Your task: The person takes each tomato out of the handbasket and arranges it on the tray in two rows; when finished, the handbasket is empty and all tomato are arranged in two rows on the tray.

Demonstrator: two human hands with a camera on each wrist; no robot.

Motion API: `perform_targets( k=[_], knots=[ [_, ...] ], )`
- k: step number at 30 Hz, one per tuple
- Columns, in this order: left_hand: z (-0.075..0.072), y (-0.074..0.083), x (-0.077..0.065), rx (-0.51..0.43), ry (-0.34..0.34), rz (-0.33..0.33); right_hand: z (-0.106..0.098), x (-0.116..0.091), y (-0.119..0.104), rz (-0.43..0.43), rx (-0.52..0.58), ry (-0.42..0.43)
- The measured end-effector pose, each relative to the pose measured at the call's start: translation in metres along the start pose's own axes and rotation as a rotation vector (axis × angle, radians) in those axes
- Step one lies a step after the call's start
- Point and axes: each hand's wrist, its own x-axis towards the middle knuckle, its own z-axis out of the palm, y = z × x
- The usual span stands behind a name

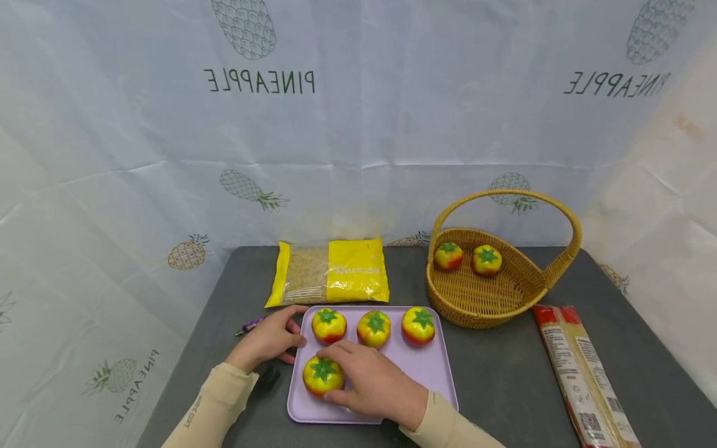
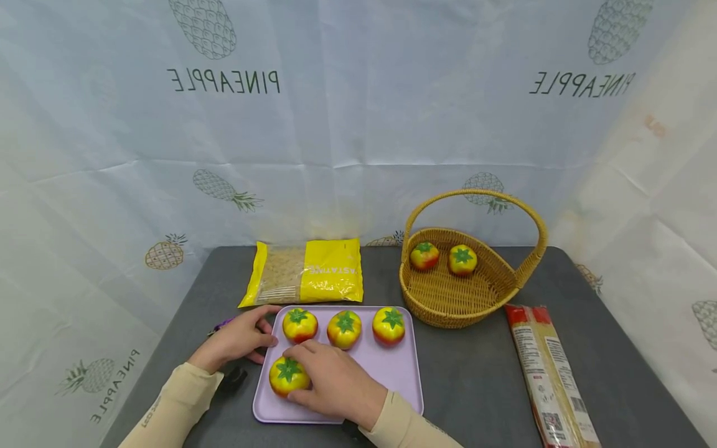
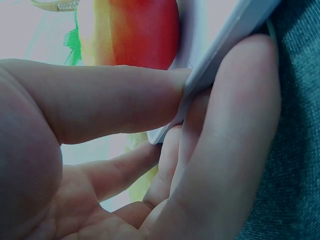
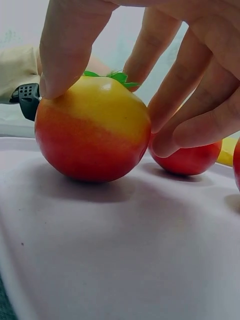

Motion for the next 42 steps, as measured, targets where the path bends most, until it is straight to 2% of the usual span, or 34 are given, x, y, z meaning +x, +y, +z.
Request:
perform_targets(
  k=[9,15,32,37,42],
  knots=[
    [0.002,0.003,0.0,-0.007,-0.006,0.009,-0.015,-0.007,0.003,-0.037,-0.044,0.045],
    [0.003,0.002,0.0,-0.006,0.005,0.008,-0.041,-0.019,0.017,-0.031,-0.024,0.095],
    [0.002,0.0,0.0,-0.012,0.01,-0.005,-0.167,-0.075,0.106,0.212,-0.18,0.277],
    [0.001,0.0,0.001,-0.012,0.014,-0.005,-0.198,-0.077,0.137,0.299,-0.201,0.271],
    [0.002,-0.001,0.0,-0.023,0.009,-0.005,-0.213,-0.078,0.166,0.404,-0.144,0.235]
  ],
)
